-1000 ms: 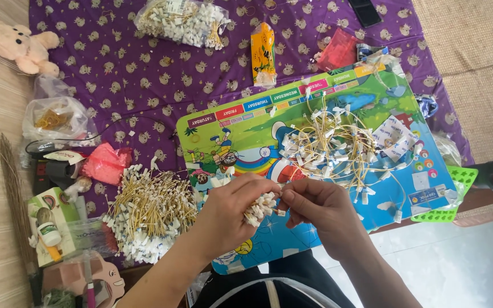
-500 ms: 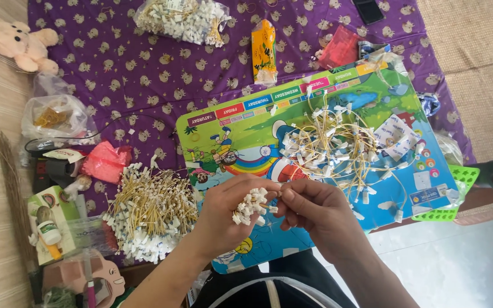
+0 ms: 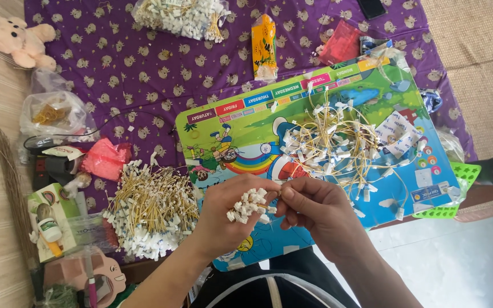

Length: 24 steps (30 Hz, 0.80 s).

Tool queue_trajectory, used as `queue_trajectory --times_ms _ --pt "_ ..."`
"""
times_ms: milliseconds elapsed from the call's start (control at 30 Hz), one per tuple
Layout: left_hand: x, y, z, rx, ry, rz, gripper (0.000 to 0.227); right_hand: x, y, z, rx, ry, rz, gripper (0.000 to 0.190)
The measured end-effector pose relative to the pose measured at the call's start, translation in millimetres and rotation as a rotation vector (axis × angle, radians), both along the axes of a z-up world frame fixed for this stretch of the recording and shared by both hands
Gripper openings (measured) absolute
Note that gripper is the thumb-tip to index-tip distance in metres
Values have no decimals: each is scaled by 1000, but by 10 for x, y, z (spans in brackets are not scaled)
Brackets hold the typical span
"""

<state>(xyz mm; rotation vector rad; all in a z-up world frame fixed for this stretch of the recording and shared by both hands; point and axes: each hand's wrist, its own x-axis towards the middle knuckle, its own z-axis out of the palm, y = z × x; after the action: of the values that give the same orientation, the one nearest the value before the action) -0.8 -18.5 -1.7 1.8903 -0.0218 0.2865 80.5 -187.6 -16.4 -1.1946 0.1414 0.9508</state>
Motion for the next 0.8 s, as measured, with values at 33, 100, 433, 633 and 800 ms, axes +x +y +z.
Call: queue_trajectory --times_ms 33,100,433,633,800 --pt "-7 4 -13 1 -1 1 34 1 4 9 1 -1 1 18" --pt "-17 7 -43 78 -31 -11 40 4 4 26 -3 1 20 19" --pt "5 4 -32 29 -26 24 35 -43 57 59 -3 20 -14 18" --pt "4 -1 -33 -30 21 -1 36 -28 45 69 -50 -21 -3 17" --pt "2 -8 -96 89 -37 9 38 -50 76 67 -157 -39 -33 20"
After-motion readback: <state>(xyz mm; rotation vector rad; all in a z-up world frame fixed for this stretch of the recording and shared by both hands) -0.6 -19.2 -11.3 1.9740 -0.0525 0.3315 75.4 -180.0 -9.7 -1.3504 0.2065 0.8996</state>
